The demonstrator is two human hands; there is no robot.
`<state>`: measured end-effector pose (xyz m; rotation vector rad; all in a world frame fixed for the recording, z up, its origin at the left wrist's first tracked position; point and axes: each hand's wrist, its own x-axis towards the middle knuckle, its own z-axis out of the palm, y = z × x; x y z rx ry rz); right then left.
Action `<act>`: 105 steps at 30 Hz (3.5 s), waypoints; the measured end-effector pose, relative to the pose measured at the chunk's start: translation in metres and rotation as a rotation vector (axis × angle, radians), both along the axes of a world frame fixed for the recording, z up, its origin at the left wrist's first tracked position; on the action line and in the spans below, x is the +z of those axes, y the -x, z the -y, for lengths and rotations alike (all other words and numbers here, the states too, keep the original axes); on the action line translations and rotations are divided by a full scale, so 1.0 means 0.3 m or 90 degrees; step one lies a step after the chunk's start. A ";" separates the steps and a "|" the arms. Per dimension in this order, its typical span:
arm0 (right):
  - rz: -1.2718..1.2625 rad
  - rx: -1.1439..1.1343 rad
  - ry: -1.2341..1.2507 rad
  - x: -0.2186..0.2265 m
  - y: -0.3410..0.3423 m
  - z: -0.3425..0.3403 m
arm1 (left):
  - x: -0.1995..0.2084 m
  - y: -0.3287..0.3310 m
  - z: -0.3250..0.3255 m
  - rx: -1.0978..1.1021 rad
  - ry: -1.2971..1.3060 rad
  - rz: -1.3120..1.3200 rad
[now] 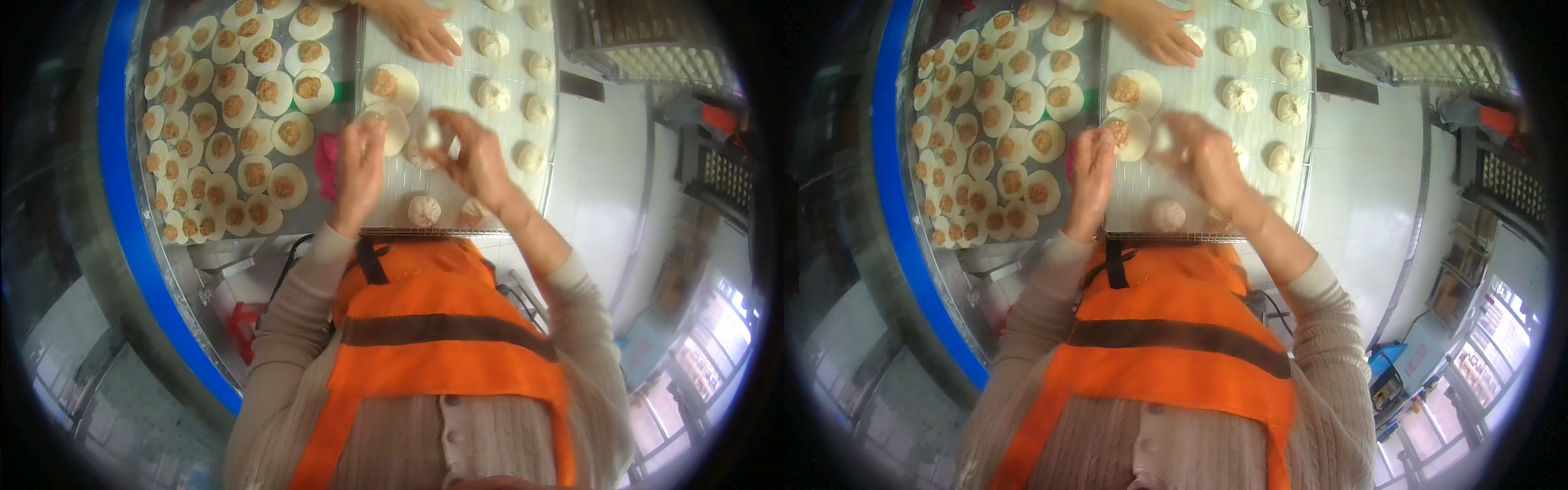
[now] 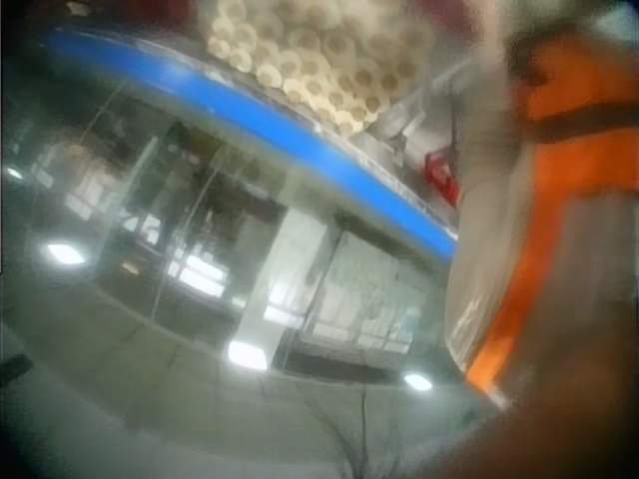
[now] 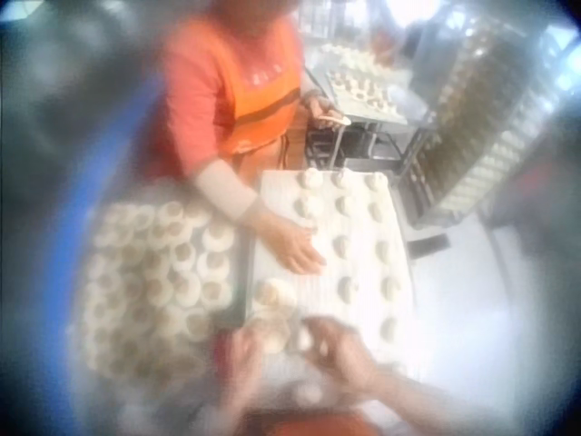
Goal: The person repeatedly picks up round dough discs, places a portion of filling in the center, and pleats the edges to seal the buns. The finished buns are placed on a metal tray. The process is repeated continuously throughout the clip.
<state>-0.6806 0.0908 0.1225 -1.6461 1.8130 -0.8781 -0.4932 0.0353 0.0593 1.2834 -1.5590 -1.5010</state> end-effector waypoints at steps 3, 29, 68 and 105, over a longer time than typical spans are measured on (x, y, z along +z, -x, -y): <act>-0.084 -0.047 -0.028 -0.135 0.087 0.124 | -0.075 -0.035 0.119 -0.054 0.227 0.211; 0.976 -0.307 -0.008 -0.017 0.159 0.204 | -0.012 -0.011 0.207 -0.368 0.117 0.368; 0.054 0.137 0.126 0.281 -0.069 -0.091 | 0.344 -0.049 -0.025 -0.329 -0.111 -0.032; -0.014 0.154 0.139 0.275 -0.030 -0.064 | 0.345 -0.025 -0.021 -0.229 0.102 -0.044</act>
